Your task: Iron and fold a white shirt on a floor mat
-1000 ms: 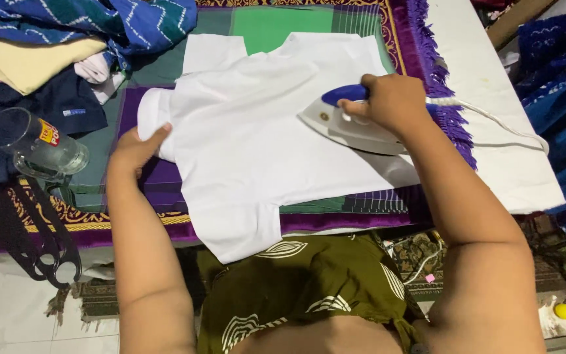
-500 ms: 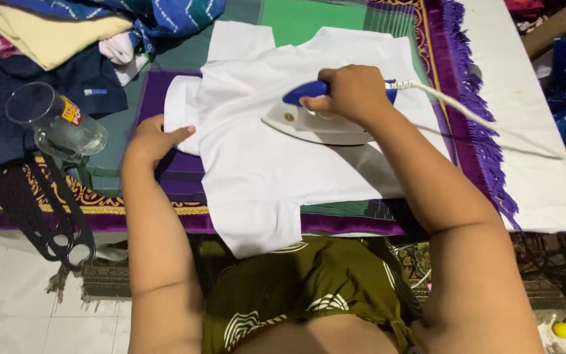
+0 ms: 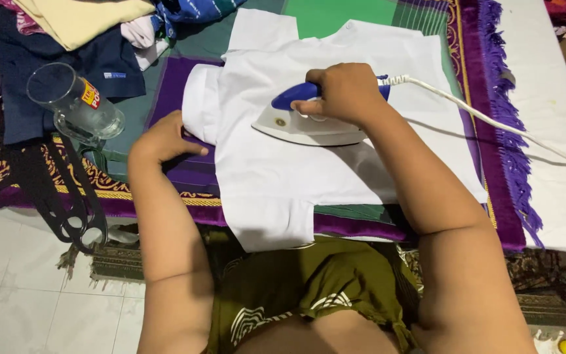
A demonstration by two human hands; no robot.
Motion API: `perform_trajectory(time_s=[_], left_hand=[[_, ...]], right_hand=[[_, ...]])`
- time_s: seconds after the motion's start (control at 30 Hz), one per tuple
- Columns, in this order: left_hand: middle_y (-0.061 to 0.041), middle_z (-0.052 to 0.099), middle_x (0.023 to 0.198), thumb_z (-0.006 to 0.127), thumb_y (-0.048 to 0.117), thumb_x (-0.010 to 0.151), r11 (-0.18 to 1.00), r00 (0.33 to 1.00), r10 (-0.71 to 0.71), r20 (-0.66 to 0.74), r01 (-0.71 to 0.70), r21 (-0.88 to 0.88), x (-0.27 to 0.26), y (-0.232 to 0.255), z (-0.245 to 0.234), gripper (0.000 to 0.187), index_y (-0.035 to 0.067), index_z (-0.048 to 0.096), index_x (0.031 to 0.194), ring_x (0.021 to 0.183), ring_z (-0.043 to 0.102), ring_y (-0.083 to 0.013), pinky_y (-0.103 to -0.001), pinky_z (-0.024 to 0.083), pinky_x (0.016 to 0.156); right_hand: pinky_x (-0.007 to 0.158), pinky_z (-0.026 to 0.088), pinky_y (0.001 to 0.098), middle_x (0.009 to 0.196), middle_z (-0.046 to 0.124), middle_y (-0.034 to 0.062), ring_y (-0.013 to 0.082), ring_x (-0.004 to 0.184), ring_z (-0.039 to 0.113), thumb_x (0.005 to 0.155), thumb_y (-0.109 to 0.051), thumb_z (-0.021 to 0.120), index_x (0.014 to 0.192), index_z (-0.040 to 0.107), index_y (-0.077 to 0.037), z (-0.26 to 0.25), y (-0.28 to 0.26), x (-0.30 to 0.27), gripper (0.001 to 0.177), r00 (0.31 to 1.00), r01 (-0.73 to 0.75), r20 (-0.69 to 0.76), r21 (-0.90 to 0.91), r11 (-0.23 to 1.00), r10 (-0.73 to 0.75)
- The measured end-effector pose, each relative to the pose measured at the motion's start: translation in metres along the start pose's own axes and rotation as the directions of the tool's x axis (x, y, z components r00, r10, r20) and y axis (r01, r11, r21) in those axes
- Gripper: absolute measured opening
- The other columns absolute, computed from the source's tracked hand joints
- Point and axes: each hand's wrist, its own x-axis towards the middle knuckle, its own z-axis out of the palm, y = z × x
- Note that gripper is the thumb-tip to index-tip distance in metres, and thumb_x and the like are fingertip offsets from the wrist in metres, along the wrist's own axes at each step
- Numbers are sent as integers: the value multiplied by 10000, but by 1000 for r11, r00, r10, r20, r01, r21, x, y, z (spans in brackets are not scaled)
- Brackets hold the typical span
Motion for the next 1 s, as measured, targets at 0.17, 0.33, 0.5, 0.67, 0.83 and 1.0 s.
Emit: perform_trajectory(time_s=[0.17,0.33,0.5,0.67,0.83,1.0], left_hand=[[-90,772,1021,815,57,775,957,958,-278,-70,270,-107,6,-2,9,367,27,721,1129,918,689,-188,-333,532,831],[-77,783,978,718,42,892,951,916,-308,-256,290,-105,15,-21,15,176,26,763,1061,876,704,-174,-334,536,792],[-14,766,1050,671,44,897,912,980,-201,9,190,-362,11,-10,7,252,11,716,1143,955,678,-89,-269,519,879],[8,759,997,787,133,822,782,932,-320,172,362,-508,9,-10,8,342,45,708,1143,885,661,-87,-280,528,819],[-70,778,914,855,275,847,878,883,-462,-78,444,-179,10,0,2,339,4,789,1042,810,675,-146,-323,541,764],[-87,776,904,872,219,767,929,911,-369,-183,369,-35,11,-7,5,345,22,796,1039,778,706,-149,-330,548,743]], right_hand=[[595,500,422,675,698,53,278,706,693,794,-768,678,907,735,-161,-1,-2,-2,620,999,37,-3,-9,999,-37],[609,511,430,704,709,62,287,736,704,800,-783,659,923,734,-163,2,-7,5,637,1000,25,2,-21,999,-25],[628,523,439,741,724,77,294,762,714,818,-775,636,964,725,-146,9,-21,16,651,999,31,38,-5,1000,-30],[613,523,445,740,724,91,305,750,712,826,-743,643,975,731,-141,9,-28,15,626,998,64,7,2,998,-64],[605,519,447,726,720,99,319,735,706,795,-729,659,964,748,-163,5,-29,11,598,991,133,-18,32,991,-132],[624,513,444,729,721,88,310,744,710,812,-729,665,951,739,-159,6,-34,13,591,995,95,3,78,992,-96]])
